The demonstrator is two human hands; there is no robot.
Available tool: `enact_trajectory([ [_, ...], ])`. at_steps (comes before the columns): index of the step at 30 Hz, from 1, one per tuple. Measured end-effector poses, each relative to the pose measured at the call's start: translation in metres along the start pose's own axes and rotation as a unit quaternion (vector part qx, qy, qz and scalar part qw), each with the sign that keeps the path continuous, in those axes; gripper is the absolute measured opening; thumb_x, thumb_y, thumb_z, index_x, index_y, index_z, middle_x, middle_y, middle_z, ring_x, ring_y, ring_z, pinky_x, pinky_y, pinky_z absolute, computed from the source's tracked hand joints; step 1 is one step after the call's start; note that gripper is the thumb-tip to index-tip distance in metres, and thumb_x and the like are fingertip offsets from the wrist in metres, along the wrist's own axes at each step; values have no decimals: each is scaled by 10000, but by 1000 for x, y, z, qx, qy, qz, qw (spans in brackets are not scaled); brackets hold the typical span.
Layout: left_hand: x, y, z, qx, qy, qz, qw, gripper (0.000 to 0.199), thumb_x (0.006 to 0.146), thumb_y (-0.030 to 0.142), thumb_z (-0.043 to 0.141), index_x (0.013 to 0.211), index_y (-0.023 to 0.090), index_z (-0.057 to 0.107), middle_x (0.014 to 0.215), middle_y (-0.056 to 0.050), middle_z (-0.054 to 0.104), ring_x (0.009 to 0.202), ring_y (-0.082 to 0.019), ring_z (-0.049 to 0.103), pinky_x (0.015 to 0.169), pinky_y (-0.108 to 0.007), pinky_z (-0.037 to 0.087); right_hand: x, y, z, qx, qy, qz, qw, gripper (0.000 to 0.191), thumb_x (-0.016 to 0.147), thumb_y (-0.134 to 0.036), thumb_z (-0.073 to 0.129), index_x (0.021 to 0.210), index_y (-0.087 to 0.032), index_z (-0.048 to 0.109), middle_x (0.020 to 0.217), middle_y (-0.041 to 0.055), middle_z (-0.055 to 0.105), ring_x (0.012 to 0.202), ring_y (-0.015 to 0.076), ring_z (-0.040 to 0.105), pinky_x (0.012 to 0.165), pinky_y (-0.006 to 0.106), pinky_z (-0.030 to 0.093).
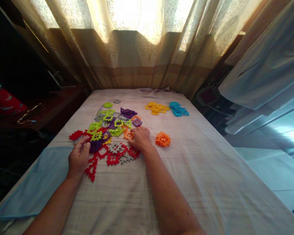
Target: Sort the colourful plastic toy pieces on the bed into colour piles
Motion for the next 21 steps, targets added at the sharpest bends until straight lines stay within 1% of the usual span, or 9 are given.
enact_trajectory([
  [3, 0, 0, 0, -6, -1, -1, 1000, 377, 876, 422, 527, 1148, 199, 664, 1247, -88, 680, 1194, -229, 613, 1095, -398, 436, -1, 7, -14, 5, 14, 16, 1000, 452, 831, -429, 650, 1241, -240, 632, 1246, 100, 654, 1200, 259, 530, 1027, 407, 350],
  [5, 1, 0, 0, -7, -2, -3, 1000, 384, 872, 422, 529, 1151, 195, 662, 1244, -92, 682, 1192, -231, 615, 1094, -399, 437, -4, 20, -30, 4, 34, 44, 998, 456, 825, -427, 660, 1243, -247, 633, 1237, 90, 665, 1195, 255, 543, 1012, 392, 373],
  [7, 1, 0, 0, -7, -1, -5, 1000, 389, 867, 426, 530, 1150, 194, 661, 1246, -95, 681, 1195, -235, 614, 1093, -403, 437, -9, 42, -46, 0, 46, 101, 994, 452, 819, -435, 662, 1230, -248, 645, 1229, 85, 677, 1175, 259, 563, 983, 387, 403],
  [10, 0, 0, 1, 1, 1, -7, 1000, 399, 862, 435, 532, 1152, 194, 662, 1252, -97, 679, 1199, -240, 612, 1094, -410, 436, -22, 82, -62, -9, 43, 216, 975, 425, 816, -451, 648, 1189, -249, 675, 1208, 78, 694, 1146, 271, 593, 931, 389, 441],
  [12, 0, 0, 0, 6, 2, -6, 1000, 400, 861, 440, 533, 1147, 196, 667, 1241, -97, 685, 1191, -242, 617, 1091, -417, 438, -30, 105, -66, -14, 39, 273, 961, 411, 818, -465, 633, 1166, -255, 690, 1186, 73, 707, 1134, 279, 608, 912, 392, 451],
  [15, 0, -1, 0, 9, 2, -3, 1000, 392, 859, 444, 538, 1139, 205, 673, 1235, -90, 688, 1187, -242, 619, 1088, -420, 440, -37, 129, -64, -12, 22, 315, 949, 412, 825, -502, 600, 1140, -258, 706, 1164, 80, 719, 1094, 279, 635, 889, 392, 461],
  [18, 0, -2, -1, 11, 1, -1, 1000, 399, 857, 454, 546, 1146, 210, 673, 1239, -87, 686, 1192, -243, 615, 1092, -420, 436, -41, 139, -59, 6, -5, 331, 944, 404, 834, -501, 581, 1134, -262, 708, 1161, 79, 721, 1049, 258, 654, 863, 371, 471],
  [21, 0, -4, -1, 12, 0, -3, 1000, 405, 860, 457, 546, 1155, 209, 672, 1241, -90, 684, 1193, -244, 615, 1092, -419, 436, -41, 139, -60, 8, -15, 331, 943, 394, 842, -492, 577, 1134, -265, 713, 1176, 82, 715, 1050, 251, 653, 865, 364, 473],
])
Point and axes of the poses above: each hand's wrist, its own x-axis towards the middle knuckle, its own z-axis out of the palm, y = z × x, the point moved 4 cm from there along x, towards the middle knuckle
